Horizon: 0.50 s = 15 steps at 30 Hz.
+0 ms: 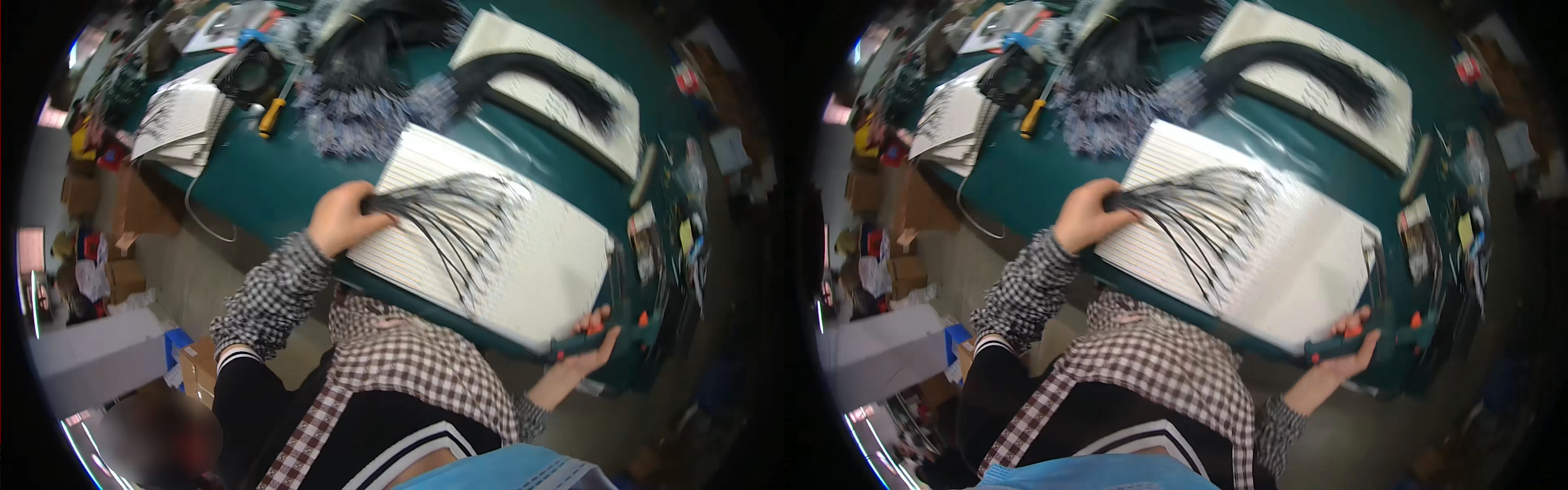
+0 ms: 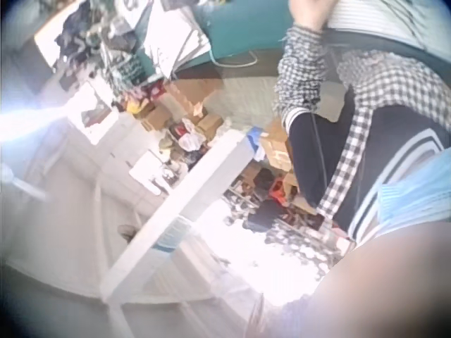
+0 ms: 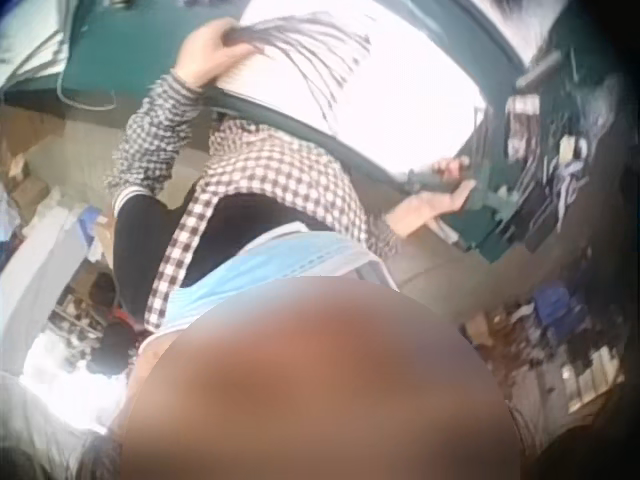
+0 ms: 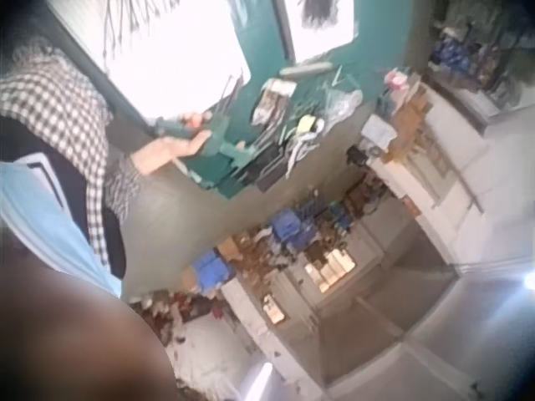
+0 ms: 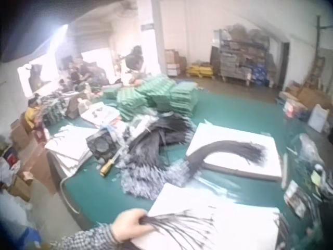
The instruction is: Connecting wire bundles to an LED array panel using a soldering or wire-bonding tool.
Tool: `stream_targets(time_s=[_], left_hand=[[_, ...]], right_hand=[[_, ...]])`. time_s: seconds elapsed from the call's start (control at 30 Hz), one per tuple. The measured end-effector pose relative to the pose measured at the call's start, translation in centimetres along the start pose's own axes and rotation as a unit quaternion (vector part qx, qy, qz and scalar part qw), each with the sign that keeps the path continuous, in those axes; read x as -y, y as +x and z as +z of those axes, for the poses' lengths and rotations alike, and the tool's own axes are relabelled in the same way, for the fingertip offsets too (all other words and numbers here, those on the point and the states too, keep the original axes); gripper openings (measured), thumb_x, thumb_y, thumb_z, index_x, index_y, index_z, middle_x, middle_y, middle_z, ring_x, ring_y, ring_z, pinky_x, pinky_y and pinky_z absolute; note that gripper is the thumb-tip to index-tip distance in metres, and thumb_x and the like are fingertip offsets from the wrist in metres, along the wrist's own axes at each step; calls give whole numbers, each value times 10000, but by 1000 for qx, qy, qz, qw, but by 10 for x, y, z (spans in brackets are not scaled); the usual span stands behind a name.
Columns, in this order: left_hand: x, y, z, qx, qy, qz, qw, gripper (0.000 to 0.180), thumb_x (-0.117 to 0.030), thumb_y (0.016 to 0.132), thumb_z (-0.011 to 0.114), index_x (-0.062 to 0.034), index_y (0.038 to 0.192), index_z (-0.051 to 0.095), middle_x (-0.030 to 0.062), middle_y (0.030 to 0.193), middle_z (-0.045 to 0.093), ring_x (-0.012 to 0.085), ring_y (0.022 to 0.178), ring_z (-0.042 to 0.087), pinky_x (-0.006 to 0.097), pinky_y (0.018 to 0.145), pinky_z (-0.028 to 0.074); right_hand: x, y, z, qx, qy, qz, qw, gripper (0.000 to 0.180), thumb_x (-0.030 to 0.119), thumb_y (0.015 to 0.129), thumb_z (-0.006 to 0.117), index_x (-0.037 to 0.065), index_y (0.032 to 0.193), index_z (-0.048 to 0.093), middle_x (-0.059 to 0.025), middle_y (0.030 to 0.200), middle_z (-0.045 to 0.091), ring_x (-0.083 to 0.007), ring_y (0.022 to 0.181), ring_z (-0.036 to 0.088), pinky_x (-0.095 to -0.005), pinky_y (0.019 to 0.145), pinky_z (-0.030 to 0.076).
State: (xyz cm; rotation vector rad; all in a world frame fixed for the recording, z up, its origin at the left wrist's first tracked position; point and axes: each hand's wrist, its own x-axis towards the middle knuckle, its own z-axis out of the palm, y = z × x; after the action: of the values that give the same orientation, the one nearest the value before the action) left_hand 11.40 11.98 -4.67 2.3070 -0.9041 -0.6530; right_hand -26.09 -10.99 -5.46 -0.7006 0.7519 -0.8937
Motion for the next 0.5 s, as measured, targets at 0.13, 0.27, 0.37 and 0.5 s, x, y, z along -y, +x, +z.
stream_targets(time_s=[0.13, 0.27, 0.37, 0.5], left_hand=[[-4, 2, -6, -30, -74, 19, 997, 362, -210, 696, 772, 33, 899, 597, 96, 754, 622, 146, 665, 591, 268, 605, 461], [-6, 9, -26, 81, -332, -72, 937, 257, 21, 769, 650, 38, 996, 532, 49, 857, 635, 71, 759, 575, 182, 650, 441], [0, 20, -41, 102, -388, -41, 915, 234, 34, 774, 610, 34, 1001, 554, 41, 895, 634, 60, 747, 565, 165, 648, 423], [2, 53, -120, 48, -298, 88, 949, 391, 38, 752, 561, 5, 1141, 535, 58, 1051, 590, 111, 891, 560, 249, 818, 453]], right_hand=[[-7, 14, -2, 51, 30, -45, 997, 463, 419, 863, 578, 27, 1091, 483, -30, 843, 543, -137, 725, 498, -245, 593, 424], [-4, 18, -12, 47, 41, -97, 993, 481, 410, 831, 632, 7, 1061, 507, -35, 854, 538, -136, 715, 486, -234, 588, 407], [4, 19, -20, 73, 49, -131, 988, 491, 420, 828, 635, 6, 1058, 506, -36, 846, 523, -139, 698, 468, -234, 581, 392], [13, 18, -24, 81, 66, -186, 977, 476, 424, 825, 637, 23, 1040, 496, -34, 823, 497, -140, 685, 440, -243, 590, 384]])
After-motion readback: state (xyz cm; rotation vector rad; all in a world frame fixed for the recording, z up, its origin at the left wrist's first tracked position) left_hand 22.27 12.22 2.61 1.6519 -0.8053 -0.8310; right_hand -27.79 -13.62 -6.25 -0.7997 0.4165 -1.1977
